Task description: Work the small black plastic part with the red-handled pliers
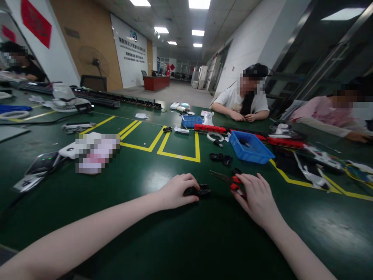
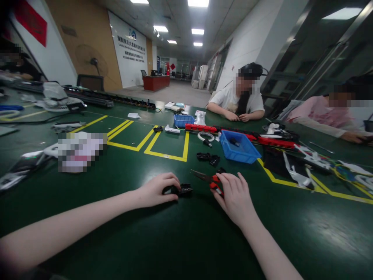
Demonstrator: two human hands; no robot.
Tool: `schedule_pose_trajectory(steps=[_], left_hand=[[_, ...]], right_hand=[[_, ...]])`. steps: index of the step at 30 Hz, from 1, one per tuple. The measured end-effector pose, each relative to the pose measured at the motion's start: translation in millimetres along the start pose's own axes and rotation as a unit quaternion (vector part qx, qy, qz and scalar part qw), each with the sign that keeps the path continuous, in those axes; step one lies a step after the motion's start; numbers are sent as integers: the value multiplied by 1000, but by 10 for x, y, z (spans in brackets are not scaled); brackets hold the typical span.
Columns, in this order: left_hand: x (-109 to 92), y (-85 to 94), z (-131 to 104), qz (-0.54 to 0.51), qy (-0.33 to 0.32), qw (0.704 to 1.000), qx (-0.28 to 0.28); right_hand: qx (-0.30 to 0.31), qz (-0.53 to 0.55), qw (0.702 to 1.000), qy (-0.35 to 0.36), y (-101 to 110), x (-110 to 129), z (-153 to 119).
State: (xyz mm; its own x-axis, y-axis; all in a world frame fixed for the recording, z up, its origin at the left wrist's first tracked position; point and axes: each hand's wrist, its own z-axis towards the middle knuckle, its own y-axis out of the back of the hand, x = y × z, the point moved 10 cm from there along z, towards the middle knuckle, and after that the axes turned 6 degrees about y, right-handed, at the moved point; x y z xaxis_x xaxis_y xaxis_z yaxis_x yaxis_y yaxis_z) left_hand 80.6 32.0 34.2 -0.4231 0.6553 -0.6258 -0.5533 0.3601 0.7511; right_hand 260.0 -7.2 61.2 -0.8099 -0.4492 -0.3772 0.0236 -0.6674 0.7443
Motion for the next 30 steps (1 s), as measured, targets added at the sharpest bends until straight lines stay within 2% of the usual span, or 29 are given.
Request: schedule_pose_trajectory(steps=[3,8,14,20,25,30], left_hand=[[2,-18,36,24,4,1000,8],[-5,-8,64,68,19,997,-10],[8,19,47,18,-31,999,-2],[11,30,28,11,-44,999,-6],[19,30,23,59,-46,997,-15],[239,145,47,109,-20,993,-40]], right_hand=[[-12,-16,1000,-1,-13,6,9],[-11,-18,1000,22,-41,94,30],[11,-2,999,34,-119,103,21],[40,28,998,39,-170,92,-9],[60,42,997,19,-204,119,49],[78,70,994,-43,-315,161,308]])
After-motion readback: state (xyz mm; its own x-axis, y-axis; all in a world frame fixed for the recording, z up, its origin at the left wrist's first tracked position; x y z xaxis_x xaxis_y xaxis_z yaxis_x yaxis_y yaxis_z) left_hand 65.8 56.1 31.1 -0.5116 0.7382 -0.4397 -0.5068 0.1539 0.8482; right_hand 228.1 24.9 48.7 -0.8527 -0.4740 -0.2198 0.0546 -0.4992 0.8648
